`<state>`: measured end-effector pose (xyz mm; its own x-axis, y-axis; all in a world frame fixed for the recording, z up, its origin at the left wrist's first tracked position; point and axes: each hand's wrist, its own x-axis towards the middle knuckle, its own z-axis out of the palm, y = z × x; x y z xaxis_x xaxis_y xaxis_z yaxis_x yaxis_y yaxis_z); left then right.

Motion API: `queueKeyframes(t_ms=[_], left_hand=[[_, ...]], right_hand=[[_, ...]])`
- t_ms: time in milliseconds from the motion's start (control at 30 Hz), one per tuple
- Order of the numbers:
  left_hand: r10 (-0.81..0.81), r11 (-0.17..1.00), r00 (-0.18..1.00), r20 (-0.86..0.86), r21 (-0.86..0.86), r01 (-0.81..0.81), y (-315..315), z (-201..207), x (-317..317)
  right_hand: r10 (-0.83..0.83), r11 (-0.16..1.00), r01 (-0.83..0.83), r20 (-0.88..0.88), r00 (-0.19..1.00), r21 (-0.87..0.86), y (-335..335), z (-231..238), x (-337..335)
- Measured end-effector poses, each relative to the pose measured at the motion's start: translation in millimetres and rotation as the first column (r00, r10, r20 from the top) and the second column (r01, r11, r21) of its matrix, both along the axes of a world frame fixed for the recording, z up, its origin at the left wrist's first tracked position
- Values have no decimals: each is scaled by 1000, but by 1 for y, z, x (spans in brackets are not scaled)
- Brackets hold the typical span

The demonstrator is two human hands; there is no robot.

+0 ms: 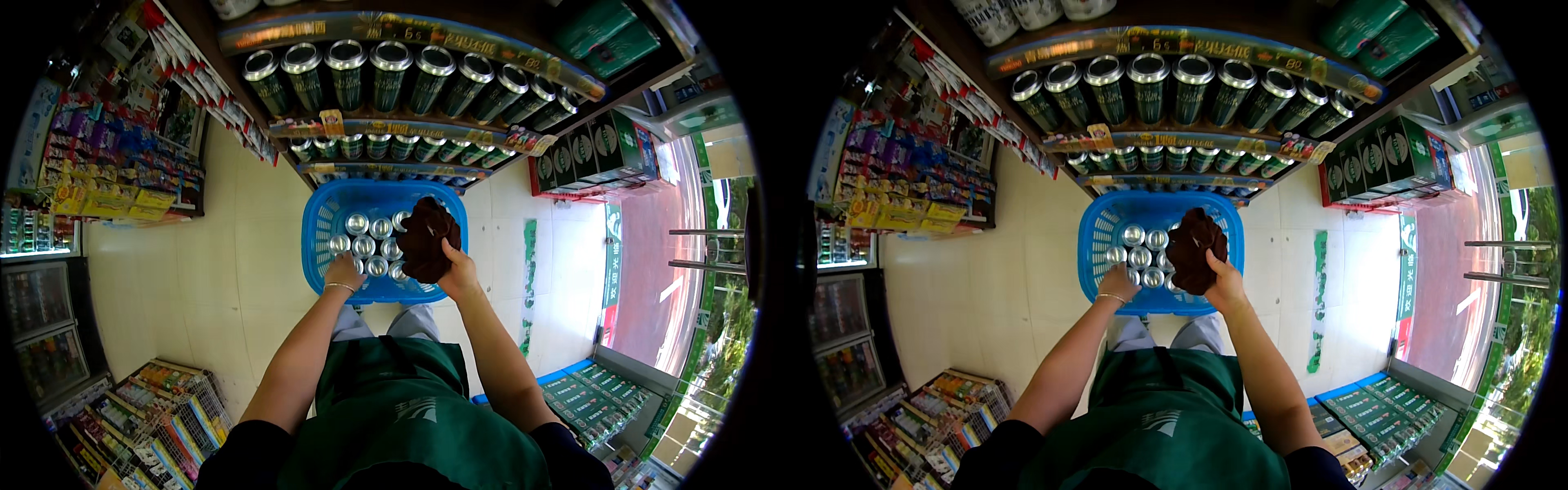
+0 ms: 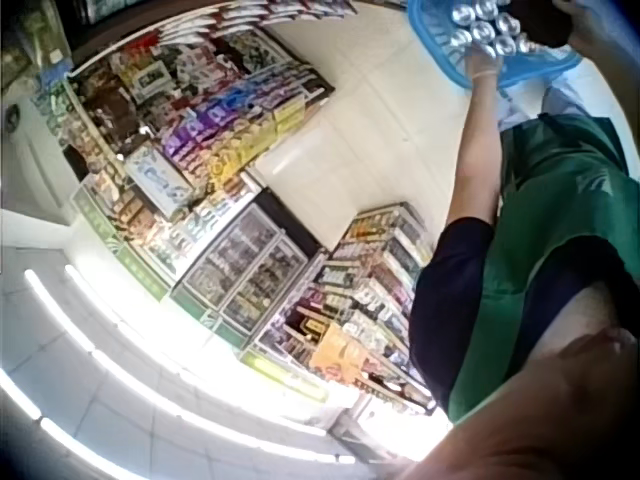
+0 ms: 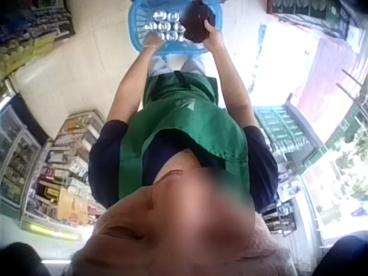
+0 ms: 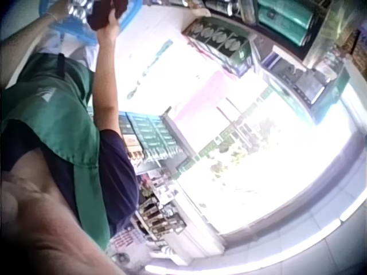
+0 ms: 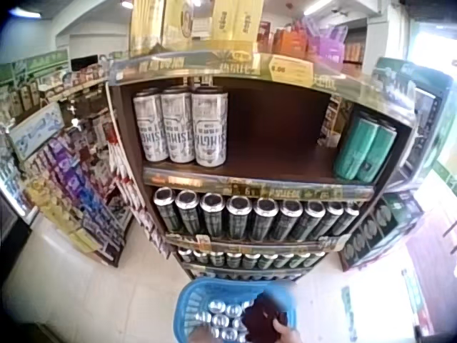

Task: The person wipes the surface of various beverage cans using a brown cloth. They pick up each can from a shelf, wipe it thoroughly, and place it into a blue plastic basket. The process is repeated for multiple cans of different brands and colors.

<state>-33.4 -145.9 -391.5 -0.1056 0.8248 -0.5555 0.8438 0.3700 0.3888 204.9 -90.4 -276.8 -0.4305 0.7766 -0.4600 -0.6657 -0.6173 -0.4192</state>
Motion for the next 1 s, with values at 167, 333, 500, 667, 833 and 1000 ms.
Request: queueKeyframes(t_ms=[167, 333, 500, 667, 833, 1000], left_hand=[[-8, 951, 960, 280, 298, -79, 29, 78, 13], [-198, 834, 810, 553, 529, -158, 94, 182, 54], [-482, 662, 650, 587, 730, -169, 158, 274, 105], [-620, 555, 555, 554, 810, -189, 246, 332, 152], [-467, 409, 677, 569, 818, -405, 353, 356, 188], [-507, 486, 665, 548, 819, -305, 390, 382, 207]], right_hand=[[-58, 985, 85, -174, 983, 149, 10, 45, -3], [-165, 959, 246, -425, 890, 144, 33, 99, 16], [-308, 903, 386, -340, 889, 191, 74, 149, 35], [-255, 819, 454, -486, 836, 352, 111, 219, 66], [-203, 795, 467, -556, 806, 387, 133, 245, 86], [-263, 818, 471, -513, 817, 330, 125, 232, 101]])
